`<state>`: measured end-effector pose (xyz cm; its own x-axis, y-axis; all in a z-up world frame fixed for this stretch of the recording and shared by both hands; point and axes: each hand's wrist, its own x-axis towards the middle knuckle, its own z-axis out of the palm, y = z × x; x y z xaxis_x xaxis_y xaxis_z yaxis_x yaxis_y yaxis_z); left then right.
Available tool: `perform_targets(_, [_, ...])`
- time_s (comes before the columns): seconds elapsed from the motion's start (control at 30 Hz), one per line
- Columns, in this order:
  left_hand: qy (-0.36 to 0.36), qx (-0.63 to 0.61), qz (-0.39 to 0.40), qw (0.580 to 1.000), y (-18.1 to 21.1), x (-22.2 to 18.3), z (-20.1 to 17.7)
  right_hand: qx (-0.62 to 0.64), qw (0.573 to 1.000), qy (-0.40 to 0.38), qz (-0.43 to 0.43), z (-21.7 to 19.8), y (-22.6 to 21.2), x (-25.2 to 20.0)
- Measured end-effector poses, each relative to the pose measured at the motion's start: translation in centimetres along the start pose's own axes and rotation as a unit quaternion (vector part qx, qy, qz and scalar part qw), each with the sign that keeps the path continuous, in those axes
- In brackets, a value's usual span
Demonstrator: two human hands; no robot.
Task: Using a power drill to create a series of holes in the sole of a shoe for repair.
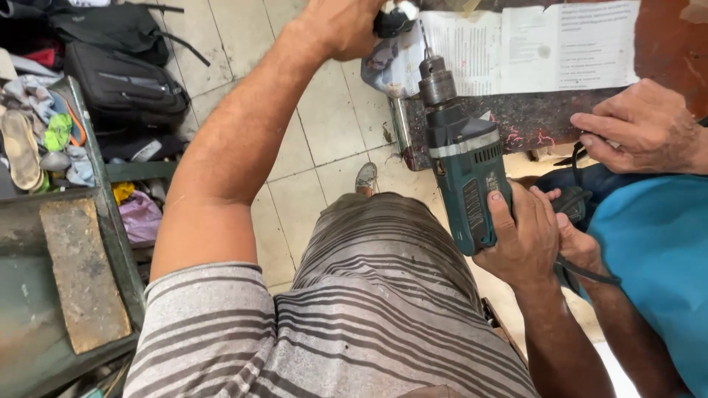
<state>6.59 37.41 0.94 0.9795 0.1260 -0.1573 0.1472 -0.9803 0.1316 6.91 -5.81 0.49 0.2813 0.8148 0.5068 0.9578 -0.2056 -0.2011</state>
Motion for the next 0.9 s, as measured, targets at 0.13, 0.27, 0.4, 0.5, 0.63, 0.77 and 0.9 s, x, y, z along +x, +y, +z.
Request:
perform_targets(0.13, [-0.074, -0.010, 0.013, 0.997, 2.5, -0.4, -3.7, 0.015, 1.000, 0.002, -0.011, -0.4, 0.4, 0.3])
perform_targets(0.27, [-0.041, -0.019, 0.050, 0.998, 2.1, -0.2, -3.8, 0.040, 0.999, 0.005, -0.017, -0.7, 0.7, 0.4])
perform_targets(0.4, [0.099, 0.060, 0.118, 0.986, -1.1, 2.2, -2.5, 0.057, 0.998, 0.012, -0.011, -1.0, 0.7, 0.7])
perform_targets(0.5, [0.139, 0.060, 0.116, 0.982, -3.3, 4.9, -1.9, 0.062, 0.998, 0.013, -0.003, -0.9, 1.0, 1.0])
perform_targets(0.63, [0.126, 0.038, 0.111, 0.985, -4.4, 7.8, -2.5, 0.062, 0.998, 0.003, 0.014, -0.5, 1.1, 0.3])
perform_targets(0.77, [-0.018, -0.036, 0.023, 0.999, -4.7, 9.1, -4.3, 0.057, 0.998, -0.014, 0.029, 0.0, 1.4, -1.0])
perform_targets(0.9, [-0.006, 0.119, 0.031, 0.992, -7.9, 12.6, -3.0, 0.045, 0.998, -0.009, 0.034, 0.1, 1.4, -0.5])
